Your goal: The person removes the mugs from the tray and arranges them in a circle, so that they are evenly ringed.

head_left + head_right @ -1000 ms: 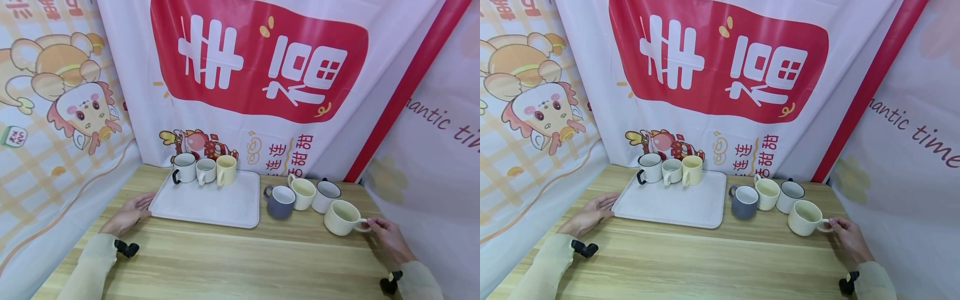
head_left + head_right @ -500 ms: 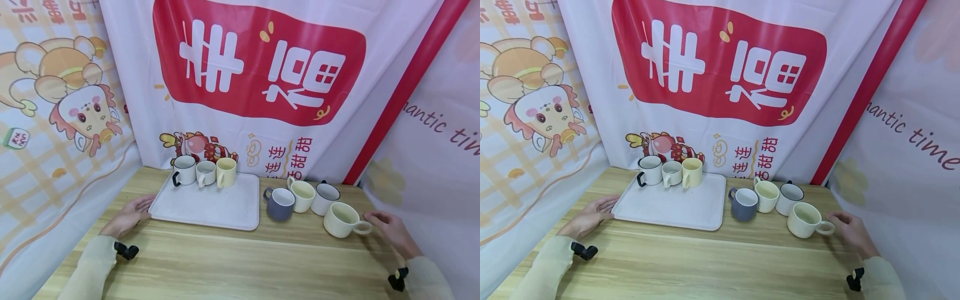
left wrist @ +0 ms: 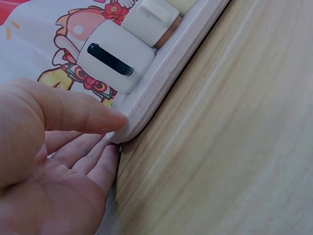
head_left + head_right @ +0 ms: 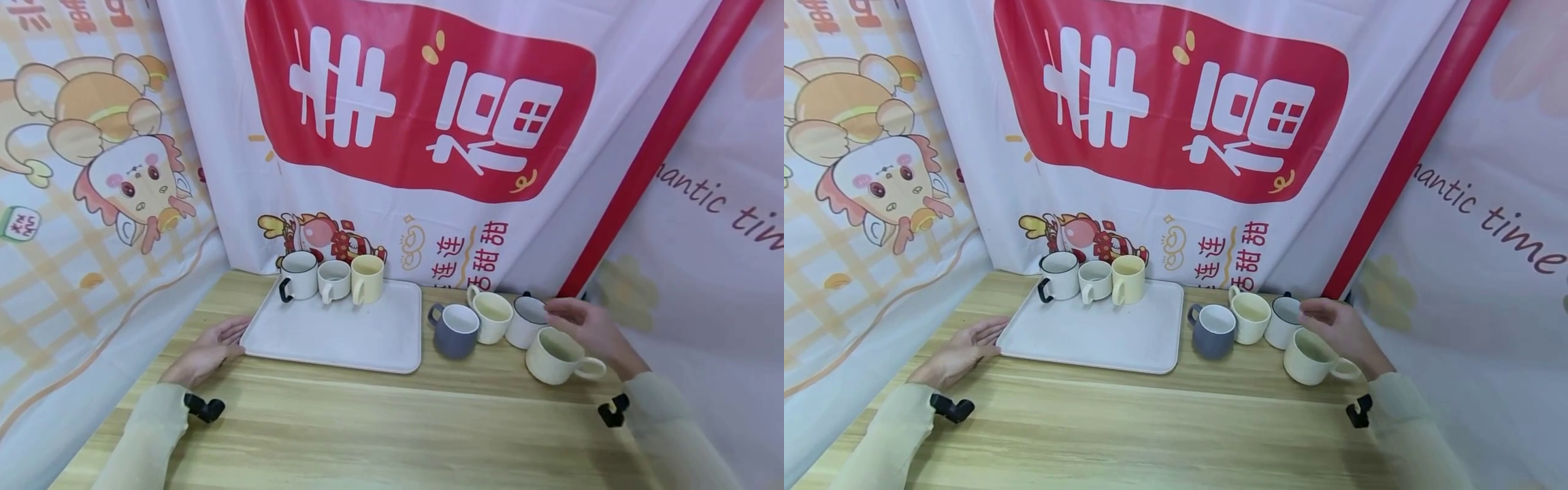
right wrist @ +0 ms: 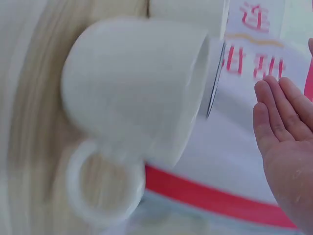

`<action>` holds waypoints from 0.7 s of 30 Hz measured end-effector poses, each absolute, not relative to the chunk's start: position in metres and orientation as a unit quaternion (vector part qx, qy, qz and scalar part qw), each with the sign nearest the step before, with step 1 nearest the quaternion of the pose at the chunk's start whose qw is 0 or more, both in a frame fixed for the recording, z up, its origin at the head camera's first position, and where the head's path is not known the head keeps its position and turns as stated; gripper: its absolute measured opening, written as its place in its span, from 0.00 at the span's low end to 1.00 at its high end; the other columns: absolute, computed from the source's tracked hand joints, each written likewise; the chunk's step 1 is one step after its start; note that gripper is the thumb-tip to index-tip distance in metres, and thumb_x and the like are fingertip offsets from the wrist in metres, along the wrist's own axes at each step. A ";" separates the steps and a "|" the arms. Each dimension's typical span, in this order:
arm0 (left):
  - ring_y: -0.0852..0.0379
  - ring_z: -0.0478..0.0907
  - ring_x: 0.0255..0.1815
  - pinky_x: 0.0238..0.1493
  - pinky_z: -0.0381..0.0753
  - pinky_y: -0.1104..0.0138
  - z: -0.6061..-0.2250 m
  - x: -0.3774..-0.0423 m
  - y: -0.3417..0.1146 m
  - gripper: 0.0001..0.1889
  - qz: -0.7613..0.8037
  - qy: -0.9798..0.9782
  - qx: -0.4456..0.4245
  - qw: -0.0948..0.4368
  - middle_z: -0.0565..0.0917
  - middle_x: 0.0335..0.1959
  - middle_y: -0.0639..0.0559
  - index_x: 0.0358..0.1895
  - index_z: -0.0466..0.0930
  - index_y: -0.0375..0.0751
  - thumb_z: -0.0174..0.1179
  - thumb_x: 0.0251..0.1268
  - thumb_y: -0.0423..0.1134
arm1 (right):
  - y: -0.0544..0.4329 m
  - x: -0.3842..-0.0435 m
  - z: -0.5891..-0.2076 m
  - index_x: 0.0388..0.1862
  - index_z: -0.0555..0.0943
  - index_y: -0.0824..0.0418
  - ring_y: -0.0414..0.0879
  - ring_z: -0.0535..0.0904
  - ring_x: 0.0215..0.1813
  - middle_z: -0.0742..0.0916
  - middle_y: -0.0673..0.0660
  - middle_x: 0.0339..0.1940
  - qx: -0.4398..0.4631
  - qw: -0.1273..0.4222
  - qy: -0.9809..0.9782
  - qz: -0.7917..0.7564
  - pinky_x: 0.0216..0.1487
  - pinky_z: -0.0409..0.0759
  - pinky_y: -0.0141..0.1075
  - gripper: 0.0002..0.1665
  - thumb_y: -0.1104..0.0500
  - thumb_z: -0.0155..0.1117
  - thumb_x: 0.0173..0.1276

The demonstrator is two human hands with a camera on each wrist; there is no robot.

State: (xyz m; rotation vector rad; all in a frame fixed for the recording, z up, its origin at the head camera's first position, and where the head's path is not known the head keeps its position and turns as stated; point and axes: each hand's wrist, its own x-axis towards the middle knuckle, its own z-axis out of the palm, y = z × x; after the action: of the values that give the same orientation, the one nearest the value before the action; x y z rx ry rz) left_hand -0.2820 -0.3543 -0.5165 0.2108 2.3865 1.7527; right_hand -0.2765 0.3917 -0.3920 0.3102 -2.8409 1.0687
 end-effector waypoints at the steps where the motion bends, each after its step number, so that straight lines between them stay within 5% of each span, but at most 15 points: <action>1: 0.25 0.47 0.85 0.82 0.65 0.57 -0.517 -0.282 -0.354 0.43 0.588 0.801 0.069 0.087 0.49 0.85 0.23 0.83 0.44 0.23 0.56 0.67 0.21 | 0.381 -0.279 -0.390 0.70 0.80 0.61 0.44 0.86 0.62 0.87 0.63 0.66 0.104 0.037 -0.933 0.343 0.60 0.87 0.30 0.31 0.43 0.65 0.78; 4: 0.25 0.47 0.85 0.82 0.67 0.59 -0.517 -0.283 -0.354 0.44 0.588 0.802 0.067 0.087 0.49 0.84 0.23 0.83 0.44 0.23 0.56 0.67 0.21 | 0.350 -0.289 -0.386 0.72 0.78 0.61 0.61 0.81 0.70 0.84 0.65 0.69 0.120 0.012 -0.932 0.343 0.72 0.84 0.52 0.35 0.40 0.64 0.77; 7: 0.25 0.47 0.85 0.81 0.68 0.62 -0.517 -0.283 -0.354 0.43 0.589 0.801 0.069 0.085 0.49 0.84 0.23 0.83 0.45 0.23 0.56 0.67 0.21 | 0.319 -0.298 -0.382 0.74 0.76 0.60 0.66 0.76 0.75 0.82 0.65 0.72 0.134 -0.011 -0.923 0.359 0.77 0.76 0.64 0.37 0.39 0.67 0.75; 15: 0.25 0.46 0.86 0.77 0.71 0.72 -0.519 -0.282 -0.355 0.43 0.590 0.800 0.065 0.085 0.49 0.84 0.23 0.83 0.45 0.23 0.56 0.67 0.20 | 0.247 -0.322 -0.374 0.72 0.79 0.58 0.61 0.77 0.75 0.84 0.61 0.71 0.204 -0.015 -0.897 0.392 0.80 0.75 0.60 0.31 0.51 0.72 0.73; 21: 0.25 0.47 0.85 0.76 0.73 0.72 -0.517 -0.282 -0.354 0.43 0.589 0.801 0.060 0.085 0.50 0.84 0.23 0.83 0.45 0.24 0.56 0.68 0.21 | 0.197 -0.333 -0.375 0.70 0.80 0.57 0.57 0.79 0.74 0.86 0.57 0.69 0.213 -0.019 -0.896 0.388 0.79 0.77 0.56 0.30 0.50 0.73 0.72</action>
State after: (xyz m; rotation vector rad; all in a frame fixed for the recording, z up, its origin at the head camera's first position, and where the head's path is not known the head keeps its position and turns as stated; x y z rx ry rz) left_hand -0.2818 -0.3537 -0.5165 0.1803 2.3902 1.7576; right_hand -0.3331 0.1970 -0.3752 0.6782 -2.8501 1.2350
